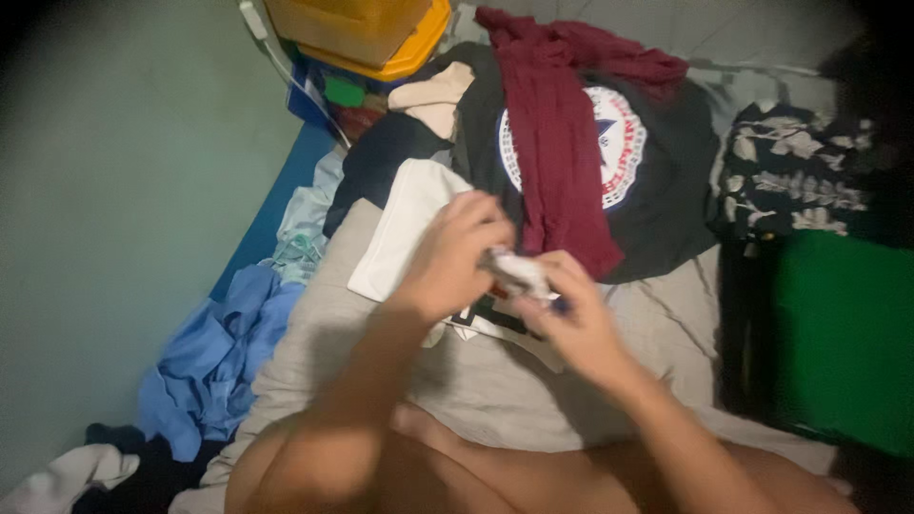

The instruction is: The person folds several items of clothing including a green shirt, a white t-shirt, and a maroon garment by hand on a bed, placing each finished item on a stack.

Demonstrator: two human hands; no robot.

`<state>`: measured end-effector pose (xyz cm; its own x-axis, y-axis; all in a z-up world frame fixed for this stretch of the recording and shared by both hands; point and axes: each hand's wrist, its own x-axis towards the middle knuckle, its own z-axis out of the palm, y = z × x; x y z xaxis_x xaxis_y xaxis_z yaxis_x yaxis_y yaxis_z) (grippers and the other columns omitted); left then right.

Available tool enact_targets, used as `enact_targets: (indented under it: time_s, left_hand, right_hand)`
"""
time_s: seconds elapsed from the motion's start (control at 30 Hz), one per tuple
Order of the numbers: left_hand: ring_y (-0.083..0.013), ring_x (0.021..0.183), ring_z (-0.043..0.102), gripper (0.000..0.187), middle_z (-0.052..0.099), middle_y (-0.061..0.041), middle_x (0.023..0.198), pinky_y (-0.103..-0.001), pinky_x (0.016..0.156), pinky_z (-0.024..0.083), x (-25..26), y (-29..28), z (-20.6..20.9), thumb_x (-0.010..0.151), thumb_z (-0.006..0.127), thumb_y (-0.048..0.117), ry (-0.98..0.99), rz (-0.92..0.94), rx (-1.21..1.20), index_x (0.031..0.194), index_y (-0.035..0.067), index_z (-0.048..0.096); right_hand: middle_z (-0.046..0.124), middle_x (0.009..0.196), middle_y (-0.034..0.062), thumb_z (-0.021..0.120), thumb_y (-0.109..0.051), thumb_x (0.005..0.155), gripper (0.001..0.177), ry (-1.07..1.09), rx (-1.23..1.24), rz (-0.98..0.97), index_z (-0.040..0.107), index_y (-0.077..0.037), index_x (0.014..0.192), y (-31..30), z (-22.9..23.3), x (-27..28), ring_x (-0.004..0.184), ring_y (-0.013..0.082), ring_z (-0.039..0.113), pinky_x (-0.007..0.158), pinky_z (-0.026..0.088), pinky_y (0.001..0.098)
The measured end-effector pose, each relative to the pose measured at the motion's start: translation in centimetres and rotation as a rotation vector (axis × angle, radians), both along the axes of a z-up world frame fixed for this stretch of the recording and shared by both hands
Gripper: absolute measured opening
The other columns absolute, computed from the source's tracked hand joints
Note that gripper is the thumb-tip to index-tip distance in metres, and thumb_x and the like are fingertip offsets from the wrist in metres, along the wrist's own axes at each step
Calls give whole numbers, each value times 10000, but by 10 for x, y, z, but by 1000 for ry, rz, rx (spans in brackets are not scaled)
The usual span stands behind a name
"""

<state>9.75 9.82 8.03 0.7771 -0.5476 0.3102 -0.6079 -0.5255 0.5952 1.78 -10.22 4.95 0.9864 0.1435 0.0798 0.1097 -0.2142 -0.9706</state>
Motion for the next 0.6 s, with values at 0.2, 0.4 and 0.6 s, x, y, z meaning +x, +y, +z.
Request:
enact_targets:
  time_s: [0.2,0.4,0.6]
  left_hand:
    - [-376,1178,633,209,722,-123,988,-500,959,461,-12,35,16,724,756,111,-265,13,-81,895,58,647]
    - [-421,991,678,312,725,-194,986,-502,815,524,51,46,28,725,704,78,-70,271,29,1035,115,718]
    - [-287,956,762,308,764,-162,971,-386,887,584,174,59,110,761,663,-15,-156,467,-387,1063,33,707]
  right_hand:
    - [654,1214,215,653,36,675,708,-376,-350,-120,578,32,1379,10,-45,-14,1121,378,645,944,509,426]
    - [775,1015,161,605,-11,826,355,-194,-400,-128,725,-28,1159,-26,-35,63,934,266,755,834,566,390]
    - [735,814,165,608,-37,859,228,-244,-599,-160,743,0,1040,-11,157,149,727,261,726,665,560,420]
